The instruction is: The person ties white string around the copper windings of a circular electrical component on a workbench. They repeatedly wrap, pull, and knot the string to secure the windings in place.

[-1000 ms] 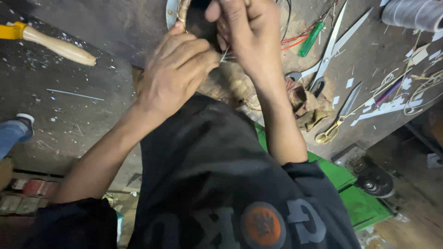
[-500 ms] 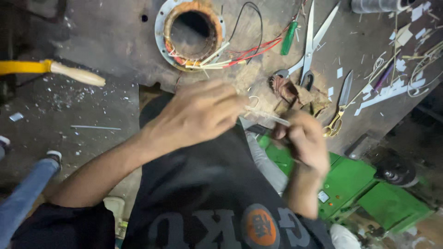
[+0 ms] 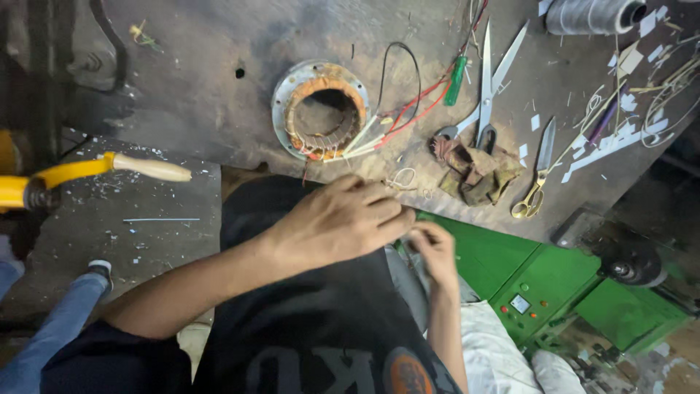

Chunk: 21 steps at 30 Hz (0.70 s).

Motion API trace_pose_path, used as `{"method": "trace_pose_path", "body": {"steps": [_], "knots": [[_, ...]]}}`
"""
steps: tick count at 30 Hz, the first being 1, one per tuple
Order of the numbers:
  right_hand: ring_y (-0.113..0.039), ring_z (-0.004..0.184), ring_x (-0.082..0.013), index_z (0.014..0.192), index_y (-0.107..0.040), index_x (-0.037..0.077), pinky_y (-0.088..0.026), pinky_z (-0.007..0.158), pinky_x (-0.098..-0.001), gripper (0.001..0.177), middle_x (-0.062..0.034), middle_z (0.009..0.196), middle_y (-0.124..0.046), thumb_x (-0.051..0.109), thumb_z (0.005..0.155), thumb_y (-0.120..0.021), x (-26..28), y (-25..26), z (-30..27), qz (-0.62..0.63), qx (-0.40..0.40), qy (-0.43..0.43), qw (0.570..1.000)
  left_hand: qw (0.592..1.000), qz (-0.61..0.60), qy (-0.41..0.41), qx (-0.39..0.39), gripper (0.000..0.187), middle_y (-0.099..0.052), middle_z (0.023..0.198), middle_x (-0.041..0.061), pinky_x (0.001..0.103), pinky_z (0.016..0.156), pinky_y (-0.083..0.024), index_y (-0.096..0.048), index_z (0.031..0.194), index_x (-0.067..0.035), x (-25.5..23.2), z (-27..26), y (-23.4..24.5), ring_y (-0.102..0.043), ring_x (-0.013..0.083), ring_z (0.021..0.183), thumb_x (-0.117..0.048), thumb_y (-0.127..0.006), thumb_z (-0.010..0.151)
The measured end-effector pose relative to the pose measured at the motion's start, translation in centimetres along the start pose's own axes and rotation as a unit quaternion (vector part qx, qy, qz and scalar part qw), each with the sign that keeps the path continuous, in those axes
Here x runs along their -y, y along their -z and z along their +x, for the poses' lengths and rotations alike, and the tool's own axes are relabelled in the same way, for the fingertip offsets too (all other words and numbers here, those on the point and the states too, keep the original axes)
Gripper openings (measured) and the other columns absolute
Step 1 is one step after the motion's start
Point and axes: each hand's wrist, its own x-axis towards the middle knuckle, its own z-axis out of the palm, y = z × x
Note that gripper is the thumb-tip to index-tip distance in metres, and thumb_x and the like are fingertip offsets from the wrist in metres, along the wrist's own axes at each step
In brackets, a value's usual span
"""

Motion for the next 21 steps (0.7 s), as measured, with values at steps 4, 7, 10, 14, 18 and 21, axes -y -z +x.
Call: {"method": "trace_pose_path", "body": {"steps": [4,7,10,14,18,21], "knots": [[-0.048,0.066,-0.0081,0.109,-0.075,0.001,-0.038,0.059,-0.025,0.012,-0.0018,0.078,-0.056,0.012,0.107,-0.071,0.7,6.9,-3.2,-0.165,-0.279,0.01,0.946,1.0,0.019,-0.015,-0.016,0.029,-0.066,0.101,0.0,0.035,0.089,-0.051,-0.068,0.116,-0.011,0.1,-0.7,0.2,-0.065,0.0186,0.106,-0.02,-0.061,0.089],[-0.065,0.083,-0.0114,0.116,-0.071,-0.001,-0.055,0.077,-0.0272,0.013,-0.0055,0.097,-0.071,0.009,0.108,-0.07,3.2,11.6,-6.3,-0.161,-0.327,0.127,0.923,0.999,0.037,-0.034,0.003,0.026,-0.065,0.097,0.0,0.036,0.091,-0.053,-0.068,0.114,-0.012,0.3,-0.7,0.2,-0.065,0.019,0.102,-0.021,-0.061,0.09],[-0.071,0.101,-0.018,0.121,-0.072,-0.005,-0.059,0.094,-0.031,0.013,-0.0148,0.112,-0.074,0.002,0.11,-0.069,7.0,13.9,-8.4,-0.296,-0.289,0.177,0.893,0.998,0.04,-0.042,-0.003,0.025,-0.064,0.097,0.0,0.038,0.095,-0.054,-0.068,0.114,-0.013,0.1,-0.5,-0.1,-0.065,0.0187,0.101,-0.022,-0.061,0.091],[-0.069,0.097,-0.0265,0.114,-0.075,-0.004,-0.055,0.089,-0.0376,0.006,-0.0165,0.109,-0.075,-0.001,0.11,-0.076,11.1,16.0,-9.9,-0.605,-0.332,0.286,0.665,0.997,0.073,-0.025,-0.026,0.03,-0.064,0.098,-0.002,0.039,0.088,-0.054,-0.069,0.117,-0.012,-0.3,-0.8,0.6,-0.064,0.0175,0.098,-0.025,-0.062,0.091],[-0.069,0.102,-0.0275,0.116,-0.075,-0.008,-0.057,0.091,-0.0383,0.013,-0.0183,0.115,-0.074,-0.002,0.106,-0.069,12.2,20.0,-10.5,-0.558,-0.427,0.303,0.644,0.994,0.098,0.009,-0.051,0.032,-0.064,0.096,-0.001,0.036,0.08,-0.054,-0.07,0.117,-0.012,-1.8,-0.8,1.2,-0.063,0.0167,0.094,-0.028,-0.064,0.089],[-0.072,0.099,-0.0242,0.114,-0.072,-0.009,-0.06,0.085,-0.0343,0.012,-0.0172,0.112,-0.073,0.002,0.11,-0.069,12.6,23.6,-9.8,-0.548,-0.483,0.31,0.608,0.994,0.058,0.036,-0.086,0.032,-0.064,0.098,0.001,0.032,0.075,-0.053,-0.07,0.117,-0.01,-2.5,-0.4,0.9,-0.064,0.0178,0.098,-0.028,-0.064,0.091]]}}
